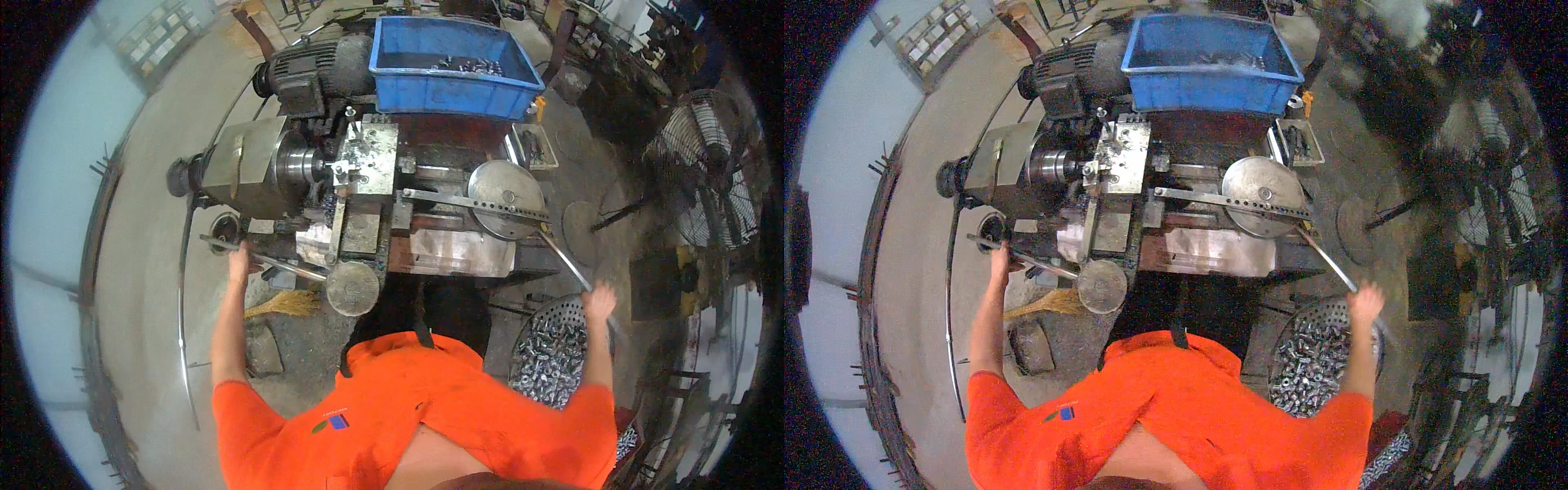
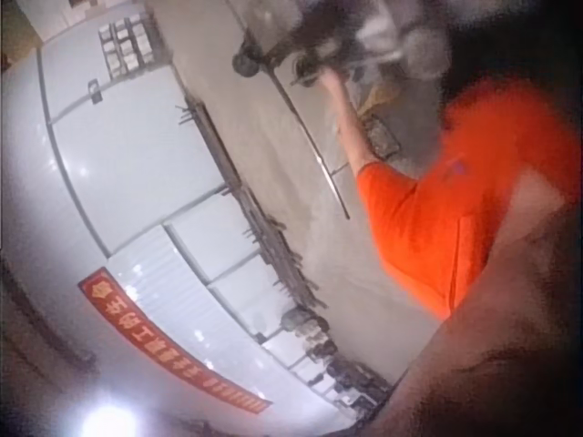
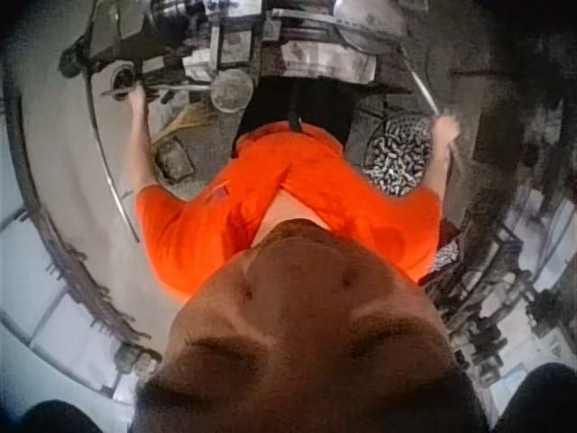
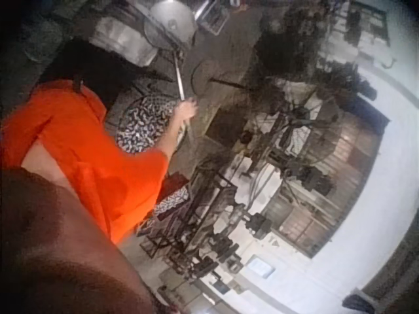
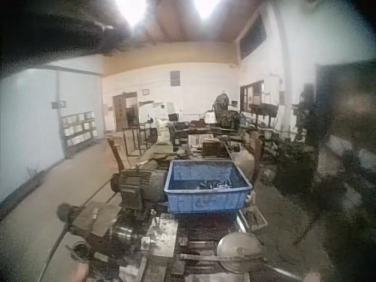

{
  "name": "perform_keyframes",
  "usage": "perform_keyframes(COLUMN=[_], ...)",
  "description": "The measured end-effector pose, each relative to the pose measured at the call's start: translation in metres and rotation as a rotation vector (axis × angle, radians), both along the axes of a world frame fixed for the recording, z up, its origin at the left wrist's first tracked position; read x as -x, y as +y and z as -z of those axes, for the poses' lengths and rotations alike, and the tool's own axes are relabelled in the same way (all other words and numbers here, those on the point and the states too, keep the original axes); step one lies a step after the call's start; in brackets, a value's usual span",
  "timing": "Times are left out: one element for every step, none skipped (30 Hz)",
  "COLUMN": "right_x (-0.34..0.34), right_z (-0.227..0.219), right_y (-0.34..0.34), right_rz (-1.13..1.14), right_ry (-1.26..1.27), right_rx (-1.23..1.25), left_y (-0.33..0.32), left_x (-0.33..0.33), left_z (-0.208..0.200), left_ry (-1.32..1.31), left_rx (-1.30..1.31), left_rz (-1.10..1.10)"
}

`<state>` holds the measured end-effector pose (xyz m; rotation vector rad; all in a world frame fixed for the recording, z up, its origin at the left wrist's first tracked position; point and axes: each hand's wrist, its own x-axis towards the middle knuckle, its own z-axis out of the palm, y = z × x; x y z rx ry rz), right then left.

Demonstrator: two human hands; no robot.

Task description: The person operates a metal turning machine, repeatedly inserting small metal pieces into the chuck and using a long metal rod to guide the process. The person collects the processed pieces in a perforated metal tray and occasionally places them into a blue bin.

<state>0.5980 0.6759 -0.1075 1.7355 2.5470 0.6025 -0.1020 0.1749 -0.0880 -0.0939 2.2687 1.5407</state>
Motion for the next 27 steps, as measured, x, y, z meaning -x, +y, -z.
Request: perform_keyframes(right_x=[0.043, 0.066, 0.064, 0.075, 0.089, 0.098, 0.114, 0.127, 0.134, 0.127, 0.128, 0.123, 0.112, 0.133, 0.137, 0.138, 0.142, 0.147, 0.151, 0.154, 0.157, 0.157, 0.156, 0.16, 0.17, 0.177, 0.183], right_z=[-0.035, -0.053, -0.039, -0.035, -0.032, -0.029, -0.03, -0.031, -0.031, -0.016, -0.015, -0.005, 0.01, -0.017, -0.019, -0.023, -0.028, -0.034, -0.038, -0.039, -0.037, -0.036, -0.029, -0.031, -0.036, -0.042, -0.045], right_y=[0.012, 0.018, 0.038, 0.04, 0.036, 0.029, 0.015, -0.003, -0.027, -0.041, -0.06, -0.075, -0.091, -0.115, -0.121, -0.128, -0.133, -0.135, -0.137, -0.138, -0.138, -0.136, -0.134, -0.133, -0.135, -0.136, -0.138], right_rz=[0.154, 0.247, 0.391, 0.347, 0.303, 0.263, 0.154, 0.048, -0.059, -0.112, -0.058, -0.035, -0.079, -0.057, -0.075, -0.088, -0.09, -0.093, -0.101, -0.139, -0.178, -0.226, -0.244, -0.255, -0.269, -0.276, -0.317], right_ry=[0.005, 0.0, 0.086, 0.101, 0.118, 0.135, 0.214, 0.29, 0.434, 0.521, 0.522, 0.557, 0.579, 0.626, 0.635, 0.646, 0.669, 0.693, 0.719, 0.735, 0.751, 0.757, 0.789, 0.783, 0.779, 0.767, 0.784], right_rx=[0.11, 0.071, 0.006, 0.003, 0.004, 0.003, -0.008, -0.021, -0.024, -0.026, 0.142, 0.236, 0.207, 0.265, 0.273, 0.279, 0.318, 0.357, 0.398, 0.41, 0.423, 0.434, 0.436, 0.446, 0.466, 0.475, 0.473], left_y=[-0.01, -0.014, -0.008, -0.008, -0.009, -0.009, -0.022, -0.041, -0.058, -0.068, -0.079, -0.082, -0.073, -0.068, -0.061, -0.051, -0.039, -0.033, -0.041, -0.037, -0.034, -0.025, -0.007, 0.001, -0.001, 0.003, -0.011], left_x=[-0.004, -0.004, 0.003, 0.003, -0.001, -0.002, -0.001, 0.002, 0.008, 0.017, 0.026, 0.029, 0.023, 0.007, -0.007, -0.014, -0.017, -0.018, -0.012, -0.017, -0.026, -0.039, -0.048, -0.055, -0.052, -0.056, -0.047], left_z=[0.003, 0.006, 0.01, 0.006, -0.006, -0.011, -0.005, 0.008, 0.024, 0.045, 0.068, 0.084, 0.091, 0.094, 0.094, 0.089, 0.083, 0.081, 0.099, 0.108, 0.118, 0.131, 0.147, 0.168, 0.192, 0.193, 0.187], left_ry=[-0.003, -0.01, -0.006, -0.03, -0.05, -0.07, -0.04, -0.012, 0.013, 0.08, 0.148, 0.215, 0.358, 0.503, 0.65, 0.616, 0.586, 0.553, 0.611, 0.575, 0.535, 0.482, 0.352, 0.304, 0.429, 0.547, 0.377], left_rx=[-0.007, -0.022, -0.021, -0.036, -0.049, -0.062, -0.141, -0.22, -0.3, -0.073, 0.156, 0.38, 0.537, 0.7, 0.861, 0.947, 1.037, 1.127, 1.085, 1.067, 1.044, 1.013, 0.972, 0.909, 0.8, 0.677, 0.738], left_rz=[-0.016, -0.016, 0.057, 0.092, 0.127, 0.166, 0.081, -0.002, -0.083, 0.037, 0.149, 0.271, 0.405, 0.523, 0.64, 0.709, 0.777, 0.843, 0.745, 0.592, 0.439, 0.283, 0.089, -0.014, 0.026, 0.076, 0.192])
